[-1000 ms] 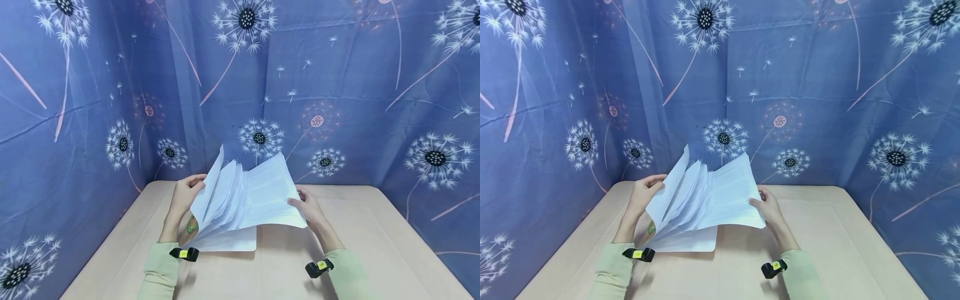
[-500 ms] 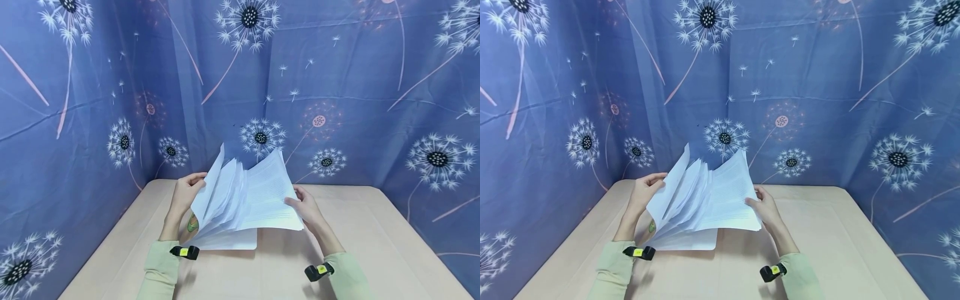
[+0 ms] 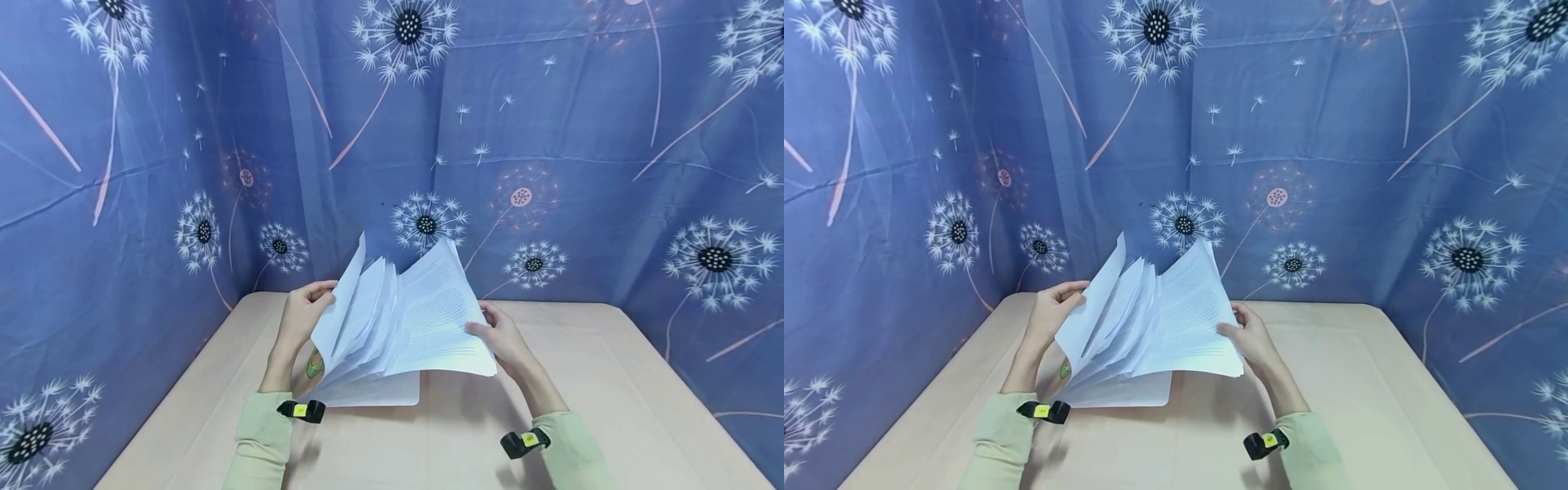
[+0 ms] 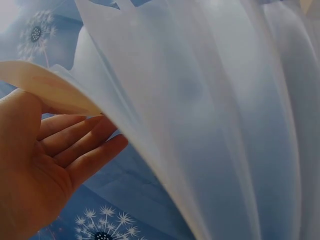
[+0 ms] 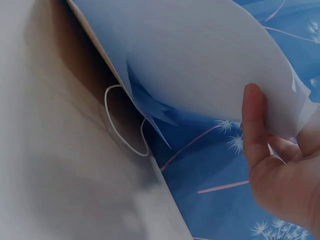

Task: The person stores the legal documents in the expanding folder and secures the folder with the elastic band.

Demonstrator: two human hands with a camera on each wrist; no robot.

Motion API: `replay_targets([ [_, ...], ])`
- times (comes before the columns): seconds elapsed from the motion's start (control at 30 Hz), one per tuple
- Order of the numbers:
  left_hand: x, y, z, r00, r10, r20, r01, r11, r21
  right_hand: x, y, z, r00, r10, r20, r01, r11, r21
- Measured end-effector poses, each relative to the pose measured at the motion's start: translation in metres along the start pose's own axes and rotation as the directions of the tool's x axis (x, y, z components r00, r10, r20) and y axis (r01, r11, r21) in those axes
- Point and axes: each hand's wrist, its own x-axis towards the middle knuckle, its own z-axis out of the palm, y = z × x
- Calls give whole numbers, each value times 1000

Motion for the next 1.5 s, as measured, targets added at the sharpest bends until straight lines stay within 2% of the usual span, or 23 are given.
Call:
replay_targets([
  [0.17, 0, 1, 0, 1000, 1, -2, -1, 1000, -4, 1, 2, 5, 1000, -24, 7, 24, 999, 27],
  [0.37, 1, -1, 1, 1000, -2, 2, 2, 1000, -7, 4, 8, 20, 1000, -14, 18, 12, 998, 60],
  [0.67, 0, 1, 2, 1000, -5, 1, 5, 1000, -3, 7, 12, 47, 1000, -18, -12, 18, 1000, 20],
  [0.77, -2, 9, 2, 1000, -24, 8, 24, 1000, 3, 10, 22, 55, 999, -27, -29, 27, 999, 16],
  [0.9, -10, 29, 0, 999, -32, 21, 32, 999, 19, 9, 26, 64, 999, -31, -21, 31, 1000, -3],
  [1.03, -15, 40, -1, 1000, -19, 24, 18, 999, 27, 6, 25, 70, 998, -22, 56, 23, 999, -26],
  [1.17, -15, 41, -1, 1000, -17, 24, 17, 1000, 19, 5, 20, 74, 993, 4, 116, 2, 999, -52],
  [1.37, -14, 39, 0, 999, -22, 27, 21, 1000, 18, 4, 18, 79, 998, 39, 43, -36, 996, -81],
  [1.5, -14, 39, 0, 999, -25, 25, 25, 1000, 16, 4, 21, 82, 997, 2, 79, 5, 996, -85],
])
